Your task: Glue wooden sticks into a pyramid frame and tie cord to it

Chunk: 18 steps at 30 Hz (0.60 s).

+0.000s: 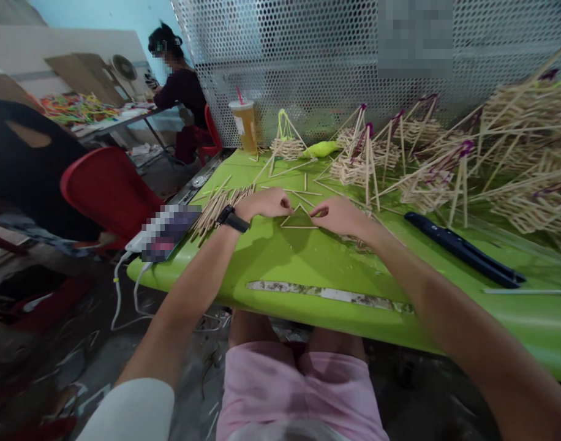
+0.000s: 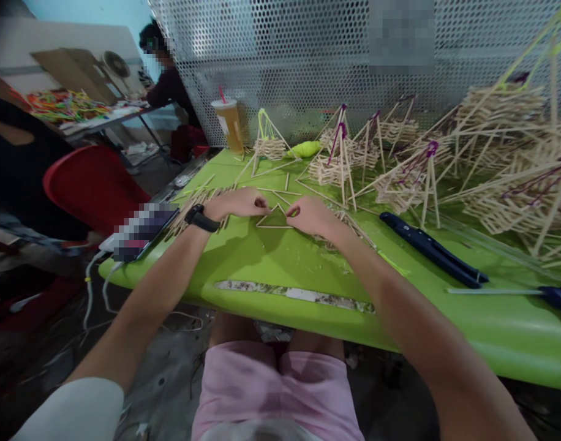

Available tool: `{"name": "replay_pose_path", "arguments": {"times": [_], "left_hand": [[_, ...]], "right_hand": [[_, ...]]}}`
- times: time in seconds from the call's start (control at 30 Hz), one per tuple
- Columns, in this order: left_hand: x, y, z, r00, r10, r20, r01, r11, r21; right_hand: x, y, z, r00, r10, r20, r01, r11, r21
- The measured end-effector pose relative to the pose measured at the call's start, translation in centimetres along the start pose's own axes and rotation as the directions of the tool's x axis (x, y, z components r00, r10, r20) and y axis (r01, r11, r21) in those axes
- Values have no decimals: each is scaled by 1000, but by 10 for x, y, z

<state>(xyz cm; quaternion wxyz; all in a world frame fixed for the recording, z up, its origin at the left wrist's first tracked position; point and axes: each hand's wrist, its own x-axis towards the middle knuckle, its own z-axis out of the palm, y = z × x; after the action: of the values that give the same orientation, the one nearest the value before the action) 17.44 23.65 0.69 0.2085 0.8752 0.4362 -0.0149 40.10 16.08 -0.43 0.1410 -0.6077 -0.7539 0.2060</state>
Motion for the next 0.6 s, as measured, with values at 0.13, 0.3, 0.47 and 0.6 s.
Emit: {"name": "replay_pose_path", "arguments": {"times": [0.13,0.3,0.47,0.6], "left_hand": [[-1,0,0,1000,1,-14,-1,1000,7],[2,-3,3,1000,-5,-31,5,1000,1],[5,-4,5,998,5,-70,-6,1000,-8],[5,-4,6,997,14,-79,-14,1000,-3]], "right_hand": [[0,0,1,1000,1,-13,0,1000,11],[-1,-2,2,999,-13,-30,14,999,30],[-3,-5,1,1000,-20,-22,20,1000,16],[-3,-3,1,999,-32,-22,32,999,26]]}}
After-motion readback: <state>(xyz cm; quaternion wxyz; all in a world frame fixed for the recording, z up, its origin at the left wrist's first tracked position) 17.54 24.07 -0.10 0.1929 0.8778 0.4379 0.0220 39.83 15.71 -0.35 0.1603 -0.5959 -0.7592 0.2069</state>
